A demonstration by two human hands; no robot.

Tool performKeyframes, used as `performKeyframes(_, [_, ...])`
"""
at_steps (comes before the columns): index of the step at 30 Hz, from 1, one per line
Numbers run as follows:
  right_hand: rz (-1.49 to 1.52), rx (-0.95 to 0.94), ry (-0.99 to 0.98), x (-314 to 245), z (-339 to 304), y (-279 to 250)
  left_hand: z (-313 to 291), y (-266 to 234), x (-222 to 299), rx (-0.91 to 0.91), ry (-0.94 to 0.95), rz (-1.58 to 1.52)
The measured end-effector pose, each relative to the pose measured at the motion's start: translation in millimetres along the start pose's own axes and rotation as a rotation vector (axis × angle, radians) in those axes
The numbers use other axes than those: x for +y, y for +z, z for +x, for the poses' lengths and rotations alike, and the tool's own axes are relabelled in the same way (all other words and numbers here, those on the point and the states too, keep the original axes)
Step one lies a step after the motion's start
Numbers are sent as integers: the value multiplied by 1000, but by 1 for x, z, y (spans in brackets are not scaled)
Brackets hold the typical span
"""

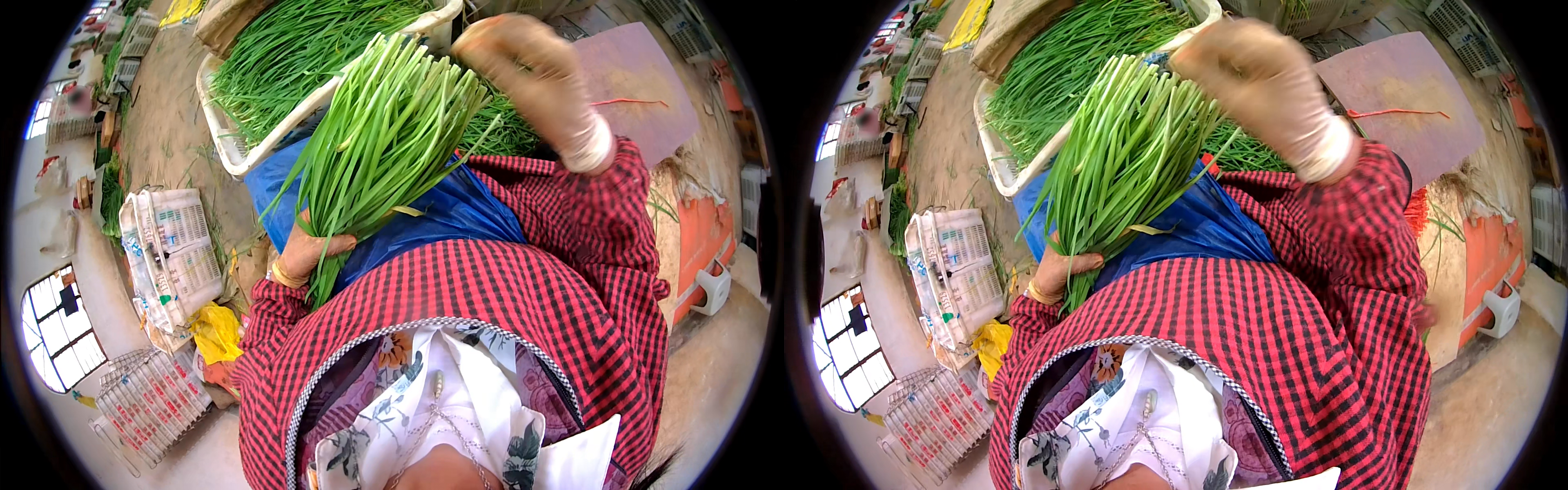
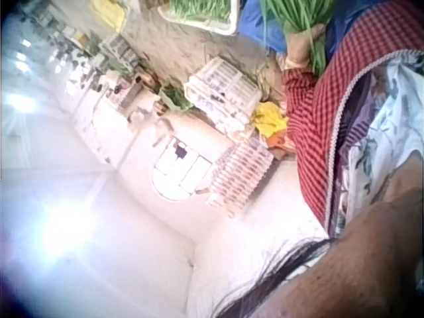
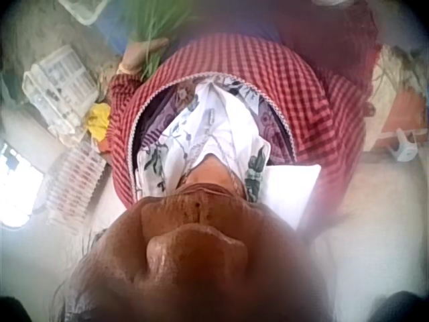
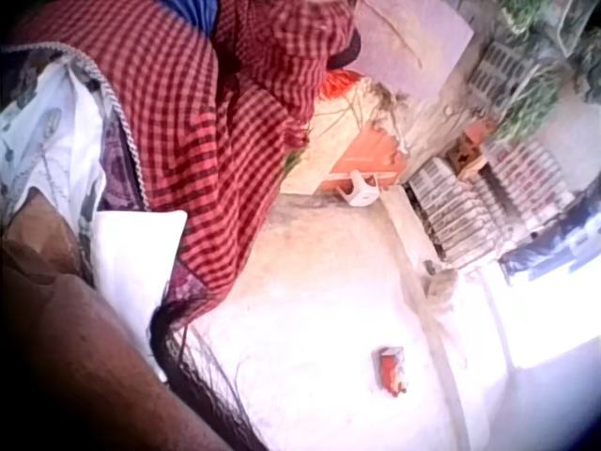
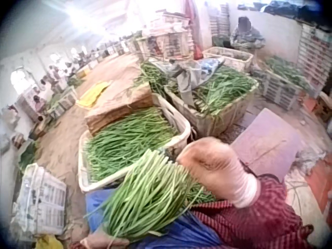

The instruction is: The person sorts and bundles green stalks by hand, gathering them into bunches, securing them with red ties, and placing the finished bundles onto the floor.

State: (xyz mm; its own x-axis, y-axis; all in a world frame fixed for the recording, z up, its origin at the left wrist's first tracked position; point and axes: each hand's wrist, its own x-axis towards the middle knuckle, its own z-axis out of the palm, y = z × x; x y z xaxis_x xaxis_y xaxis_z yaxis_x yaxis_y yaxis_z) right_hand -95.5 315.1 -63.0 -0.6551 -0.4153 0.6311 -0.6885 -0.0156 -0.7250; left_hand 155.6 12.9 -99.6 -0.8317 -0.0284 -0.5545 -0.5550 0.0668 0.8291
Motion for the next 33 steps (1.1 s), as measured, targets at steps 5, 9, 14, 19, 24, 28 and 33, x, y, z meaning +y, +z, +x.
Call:
performKeyframes(5, [-316,-272,-46,3,-18,28,-6,17,21,127,-105,-249])
performKeyframes(9, [-368,-301,9,3,-18,41,-11,-7,-5,73,-171,-274])
performKeyframes(14, [-420,-186,16,20,-22,53,-8,12,11,146,-80,-152])
performKeyframes(19, [-293,-302,200,48,-24,63,-3,12,4,67,-5,-98])
performKeyframes(24, [-296,-333,350,31,-25,59,1,17,1,64,1,-148])
performKeyframes(28, [-588,-403,269,27,-30,64,0,24,4,82,-2,-109])
performKeyframes(33, [-287,-347,406,61,-49,83,1,39,21,45,-61,-184])
